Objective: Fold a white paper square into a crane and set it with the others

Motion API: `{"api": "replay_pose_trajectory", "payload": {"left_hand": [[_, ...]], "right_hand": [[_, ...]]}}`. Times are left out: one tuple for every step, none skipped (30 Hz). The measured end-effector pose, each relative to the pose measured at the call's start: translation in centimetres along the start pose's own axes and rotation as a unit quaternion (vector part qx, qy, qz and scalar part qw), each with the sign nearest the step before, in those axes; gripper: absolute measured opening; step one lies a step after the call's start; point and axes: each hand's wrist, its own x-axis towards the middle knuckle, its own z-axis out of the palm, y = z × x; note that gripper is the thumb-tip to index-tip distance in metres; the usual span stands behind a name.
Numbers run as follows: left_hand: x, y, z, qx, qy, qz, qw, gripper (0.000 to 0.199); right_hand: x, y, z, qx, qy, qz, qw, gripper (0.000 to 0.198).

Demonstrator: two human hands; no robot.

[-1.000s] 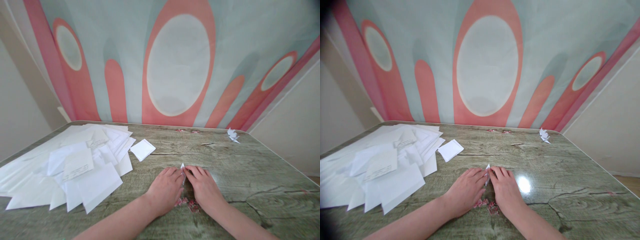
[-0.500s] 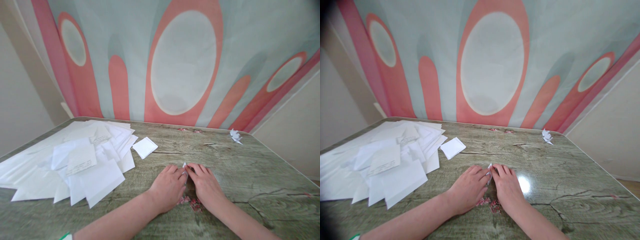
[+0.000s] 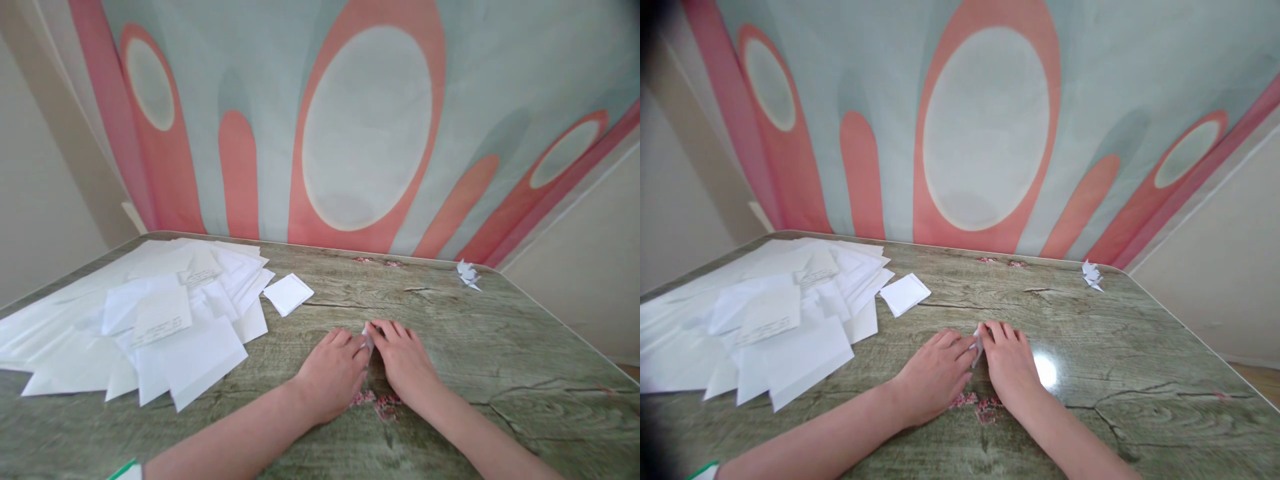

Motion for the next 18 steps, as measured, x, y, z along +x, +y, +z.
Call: {"api": "replay_pose_trajectory", "payload": {"left_hand": [[0.0,0.0,0.1,-0.001,0.001,-0.001,1.0,0.032],[0.0,0.0,0.1,-0.003,0.002,-0.004,1.0,0.032],[0.0,0.0,0.2,-0.006,0.002,-0.007,1.0,0.032],[0.0,0.0,0.2,-0.009,0.003,-0.009,1.0,0.032],[-0.1,0.0,0.2,-0.011,0.004,-0.012,1.0,0.033],[-0.1,0.0,0.2,-0.014,0.006,-0.014,1.0,0.032],[-0.1,0.0,0.2,-0.017,0.007,-0.015,1.0,0.032],[-0.1,0.0,0.2,-0.019,0.008,-0.016,1.0,0.032],[-0.1,0.0,0.2,-0.022,0.01,-0.017,1.0,0.031],[-0.1,0.0,0.1,-0.024,0.011,-0.019,0.999,0.031],[-0.1,0.0,0.1,-0.028,0.012,-0.021,0.999,0.031],[-0.2,0.0,0.1,-0.031,0.013,-0.023,0.999,0.031],[-0.2,0.0,0.1,-0.034,0.015,-0.026,0.999,0.032],[-0.2,0.0,0.1,-0.037,0.017,-0.028,0.999,0.032],[-0.2,0.0,0.2,-0.038,0.018,-0.029,0.999,0.033],[-0.2,0.0,0.2,-0.038,0.018,-0.028,0.999,0.033],[-0.2,0.0,0.2,-0.037,0.018,-0.027,0.999,0.033],[-0.2,0.0,0.2,-0.036,0.017,-0.024,0.999,0.034]], "right_hand": [[0.0,0.1,0.0,0.005,0.003,0.001,1.0,0.042],[0.0,0.2,0.1,0.013,0.005,0.001,1.0,0.043],[-0.1,0.3,0.2,0.023,0.01,0.0,1.0,0.043],[-0.2,0.5,0.3,0.035,0.014,-0.003,0.999,0.045],[-0.3,0.6,0.4,0.046,0.018,-0.006,0.999,0.046],[-0.5,0.8,0.5,0.055,0.022,-0.011,0.998,0.048],[-0.7,0.9,0.6,0.06,0.024,-0.016,0.998,0.05],[-0.8,1.0,0.7,0.061,0.024,-0.021,0.998,0.053],[-1.0,1.0,0.8,0.057,0.023,-0.027,0.998,0.054],[-1.2,0.9,0.8,0.049,0.02,-0.032,0.998,0.055],[-1.4,0.8,0.8,0.038,0.018,-0.036,0.998,0.055],[-1.5,0.7,0.7,0.027,0.016,-0.039,0.999,0.055],[-1.6,0.6,0.6,0.017,0.013,-0.04,0.999,0.055],[-1.6,0.4,0.5,0.008,0.009,-0.042,0.999,0.054],[-1.6,0.3,0.4,0.002,0.004,-0.043,0.999,0.053],[-1.5,0.2,0.3,-0.004,-0.003,-0.043,0.999,0.051],[-1.3,0.2,0.2,-0.009,-0.009,-0.041,0.999,0.05],[-1.2,0.1,0.1,-0.013,-0.015,-0.037,0.999,0.048]]}}
